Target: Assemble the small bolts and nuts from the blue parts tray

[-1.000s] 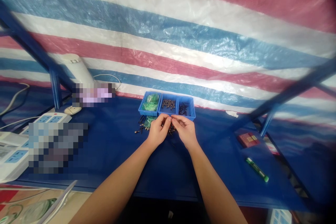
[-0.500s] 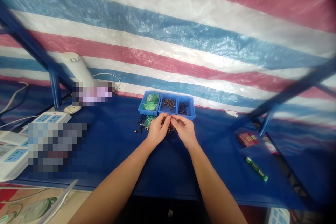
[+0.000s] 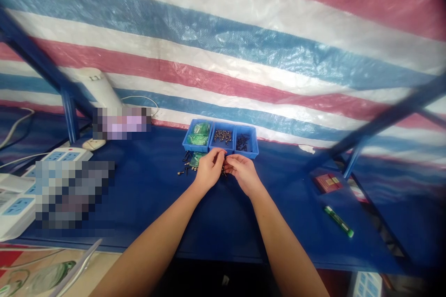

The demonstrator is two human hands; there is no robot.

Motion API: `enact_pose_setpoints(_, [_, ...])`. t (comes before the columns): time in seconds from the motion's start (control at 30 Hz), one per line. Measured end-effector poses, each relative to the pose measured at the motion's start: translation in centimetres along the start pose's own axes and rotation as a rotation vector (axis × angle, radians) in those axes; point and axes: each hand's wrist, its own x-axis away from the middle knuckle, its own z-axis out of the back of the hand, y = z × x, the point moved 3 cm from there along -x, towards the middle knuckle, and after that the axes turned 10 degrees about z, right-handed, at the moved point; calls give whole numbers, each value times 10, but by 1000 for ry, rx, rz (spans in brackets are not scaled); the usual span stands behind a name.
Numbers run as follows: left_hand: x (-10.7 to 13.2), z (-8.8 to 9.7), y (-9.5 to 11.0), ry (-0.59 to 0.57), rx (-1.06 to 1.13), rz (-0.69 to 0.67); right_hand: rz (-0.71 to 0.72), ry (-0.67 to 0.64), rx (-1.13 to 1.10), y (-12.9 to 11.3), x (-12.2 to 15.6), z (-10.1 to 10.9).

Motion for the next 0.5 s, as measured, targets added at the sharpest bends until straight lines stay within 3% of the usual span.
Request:
enact_pose_setpoints(0.1, [-3,2,-1,-5,57,14,74,45,182,1,-4,7])
enact_pose_setpoints(0.2, [-12,12,-10,166,182,118,290,93,531,-5,-4,14])
enact_pose_setpoints(0.3, [-19,20,-18,267,258,171,438,-21,792,-8,0,11])
enact_pose_setpoints(0.4, [-20,21,-19,276,286,161,535,-163,985,-5,5,0])
enact_pose_setpoints(0.5, [-17,19,-14,276,261,127,613,-184,1136,0,8,-8])
